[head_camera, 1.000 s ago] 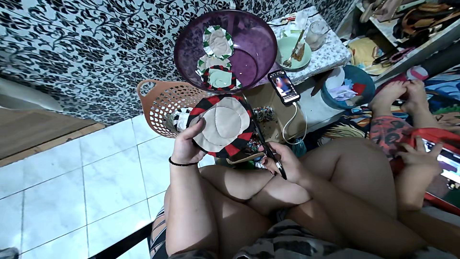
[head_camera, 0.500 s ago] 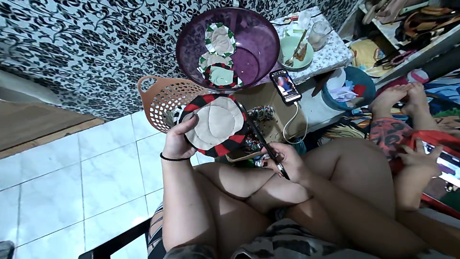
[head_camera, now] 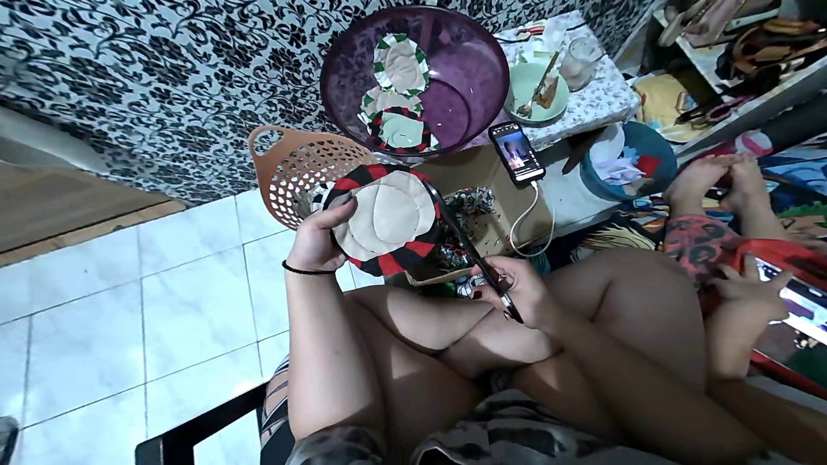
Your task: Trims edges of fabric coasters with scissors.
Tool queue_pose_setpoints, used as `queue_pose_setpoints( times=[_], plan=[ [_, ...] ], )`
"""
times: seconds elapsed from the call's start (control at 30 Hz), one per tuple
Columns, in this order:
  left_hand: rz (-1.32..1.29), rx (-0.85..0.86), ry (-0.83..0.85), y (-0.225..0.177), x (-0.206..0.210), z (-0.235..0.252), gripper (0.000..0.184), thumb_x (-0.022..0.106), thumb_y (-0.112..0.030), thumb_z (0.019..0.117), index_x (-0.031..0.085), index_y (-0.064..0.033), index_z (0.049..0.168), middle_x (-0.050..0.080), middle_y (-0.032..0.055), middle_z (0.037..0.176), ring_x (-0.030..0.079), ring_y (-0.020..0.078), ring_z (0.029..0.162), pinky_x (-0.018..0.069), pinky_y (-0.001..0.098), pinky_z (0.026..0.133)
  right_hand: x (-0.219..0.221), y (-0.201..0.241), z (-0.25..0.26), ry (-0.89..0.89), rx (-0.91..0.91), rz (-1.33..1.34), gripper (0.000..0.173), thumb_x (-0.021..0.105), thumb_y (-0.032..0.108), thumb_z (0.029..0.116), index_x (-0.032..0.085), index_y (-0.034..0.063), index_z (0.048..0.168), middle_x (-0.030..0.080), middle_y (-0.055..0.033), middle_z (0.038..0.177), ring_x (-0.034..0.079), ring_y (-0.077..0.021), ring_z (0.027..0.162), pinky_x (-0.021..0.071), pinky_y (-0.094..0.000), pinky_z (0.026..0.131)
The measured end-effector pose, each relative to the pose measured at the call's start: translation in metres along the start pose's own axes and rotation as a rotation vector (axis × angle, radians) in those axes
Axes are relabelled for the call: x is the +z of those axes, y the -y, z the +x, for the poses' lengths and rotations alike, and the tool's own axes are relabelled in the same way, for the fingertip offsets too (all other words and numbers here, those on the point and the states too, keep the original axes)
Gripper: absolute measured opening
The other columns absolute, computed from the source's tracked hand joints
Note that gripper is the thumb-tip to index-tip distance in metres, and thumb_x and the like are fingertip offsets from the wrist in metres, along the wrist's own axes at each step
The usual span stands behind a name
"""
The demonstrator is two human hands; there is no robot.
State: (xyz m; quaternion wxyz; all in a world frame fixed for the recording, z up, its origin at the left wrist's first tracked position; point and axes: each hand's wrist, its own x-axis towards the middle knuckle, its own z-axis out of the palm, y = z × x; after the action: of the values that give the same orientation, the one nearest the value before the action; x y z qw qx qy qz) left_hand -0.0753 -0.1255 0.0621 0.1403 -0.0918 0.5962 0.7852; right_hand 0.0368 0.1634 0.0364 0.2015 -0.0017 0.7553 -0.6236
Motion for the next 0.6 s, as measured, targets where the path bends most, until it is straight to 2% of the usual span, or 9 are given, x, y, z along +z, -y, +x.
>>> queue_pose_setpoints(
  times=[0.13, 0.23, 0.33, 0.6],
  plan=[
    [0.033, 0.003, 0.002, 0.0004, -0.0027, 0.0027, 0.03, 0.034, -0.013, 0.1035, 0.064, -0.0151, 0.108, 0.075, -0.0023, 0.09, 0.072, 0.0043, 0.079, 0.0611, 0.024, 0.069, 0.0006, -0.0005, -0.0012, 0.0, -0.011, 0.009, 0.037, 0.076, 0.026, 0.0914, 0.066, -0.0008, 0.114, 0.064, 0.0021, 0.079, 0.053, 0.0031, 0.056, 0.0463, -0.0138, 0.053],
    [0.097, 0.052, 0.038, -0.0008, -0.003, 0.0046, 0.028, 0.036, -0.008, 0.1032, 0.063, -0.0168, 0.107, 0.075, -0.0055, 0.087, 0.071, 0.0015, 0.075, 0.0606, 0.021, 0.068, 0.0013, -0.0004, -0.0025, -0.005, -0.028, 0.02, 0.034, 0.076, 0.025, 0.0919, 0.066, -0.0006, 0.112, 0.063, 0.0031, 0.077, 0.051, 0.0039, 0.054, 0.0453, -0.013, 0.051],
    [0.159, 0.096, 0.036, -0.0001, -0.0042, 0.006, 0.026, 0.04, -0.003, 0.1019, 0.06, -0.0168, 0.111, 0.074, -0.0082, 0.089, 0.07, -0.0003, 0.076, 0.06, 0.0194, 0.069, 0.0017, -0.0006, -0.0025, -0.012, -0.023, 0.027, 0.034, 0.076, 0.025, 0.0914, 0.066, -0.0003, 0.111, 0.063, 0.004, 0.075, 0.051, 0.004, 0.052, 0.0452, -0.0129, 0.05],
    [0.263, 0.16, 0.048, 0.0027, -0.0036, 0.0083, 0.026, 0.045, 0.0, 0.0997, 0.061, -0.0164, 0.113, 0.072, -0.0105, 0.091, 0.068, -0.0017, 0.079, 0.059, 0.0187, 0.072, 0.0004, -0.0038, 0.0014, 0.005, 0.019, 0.014, 0.042, 0.079, 0.029, 0.0891, 0.065, -0.0004, 0.116, 0.063, 0.0021, 0.08, 0.052, 0.0025, 0.053, 0.0462, -0.0139, 0.05]
  ],
)
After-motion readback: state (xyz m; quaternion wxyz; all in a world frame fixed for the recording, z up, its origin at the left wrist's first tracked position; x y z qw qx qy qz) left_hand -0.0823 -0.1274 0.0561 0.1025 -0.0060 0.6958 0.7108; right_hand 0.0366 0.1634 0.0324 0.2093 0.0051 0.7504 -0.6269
